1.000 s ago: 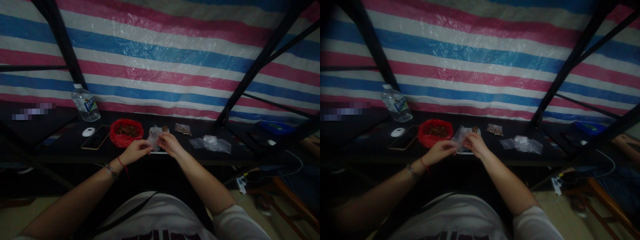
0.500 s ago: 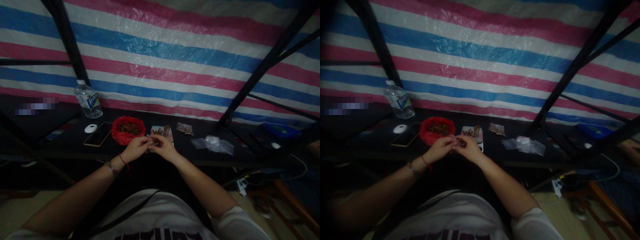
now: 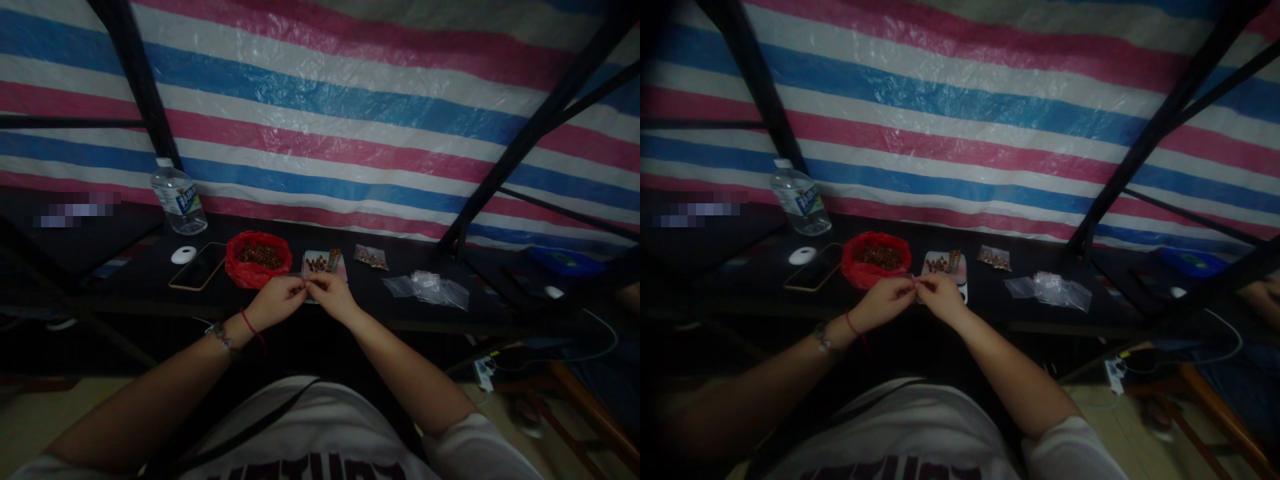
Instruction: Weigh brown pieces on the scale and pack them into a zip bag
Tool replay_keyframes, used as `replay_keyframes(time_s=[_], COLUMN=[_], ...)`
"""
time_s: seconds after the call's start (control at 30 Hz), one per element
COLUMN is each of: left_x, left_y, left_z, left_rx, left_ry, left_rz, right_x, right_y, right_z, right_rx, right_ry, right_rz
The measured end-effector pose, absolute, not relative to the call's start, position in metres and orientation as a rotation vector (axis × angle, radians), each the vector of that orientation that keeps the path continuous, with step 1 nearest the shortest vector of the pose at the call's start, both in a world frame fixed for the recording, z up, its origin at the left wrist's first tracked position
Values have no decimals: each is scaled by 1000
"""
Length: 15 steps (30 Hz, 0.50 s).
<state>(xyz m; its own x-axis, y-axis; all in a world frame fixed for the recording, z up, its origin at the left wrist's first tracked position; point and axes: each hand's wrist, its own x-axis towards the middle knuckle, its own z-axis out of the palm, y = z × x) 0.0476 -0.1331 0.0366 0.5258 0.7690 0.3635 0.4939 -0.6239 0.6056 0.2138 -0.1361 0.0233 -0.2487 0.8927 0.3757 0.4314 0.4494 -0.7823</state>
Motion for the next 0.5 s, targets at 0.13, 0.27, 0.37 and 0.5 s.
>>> replay_keyframes(time_s=[0.13, 0.27, 0.37, 0.5], left_x=[48, 46, 47, 49], left_y=[-134, -130, -128, -128], left_z=[37, 34, 32, 28], left_rx=[2320, 2232, 2209, 2171], left_ry=[1141, 1262, 1277, 1263], left_rz=[854, 866, 896, 926], right_x=[215, 218, 221, 220], right_y=[-136, -135, -134, -137], right_z=[26, 22, 19, 18], right_rx=[-1191, -1154, -1099, -1148], right_ry=[-1909, -1910, -2027, -2187], right_rz=[551, 375, 208, 99])
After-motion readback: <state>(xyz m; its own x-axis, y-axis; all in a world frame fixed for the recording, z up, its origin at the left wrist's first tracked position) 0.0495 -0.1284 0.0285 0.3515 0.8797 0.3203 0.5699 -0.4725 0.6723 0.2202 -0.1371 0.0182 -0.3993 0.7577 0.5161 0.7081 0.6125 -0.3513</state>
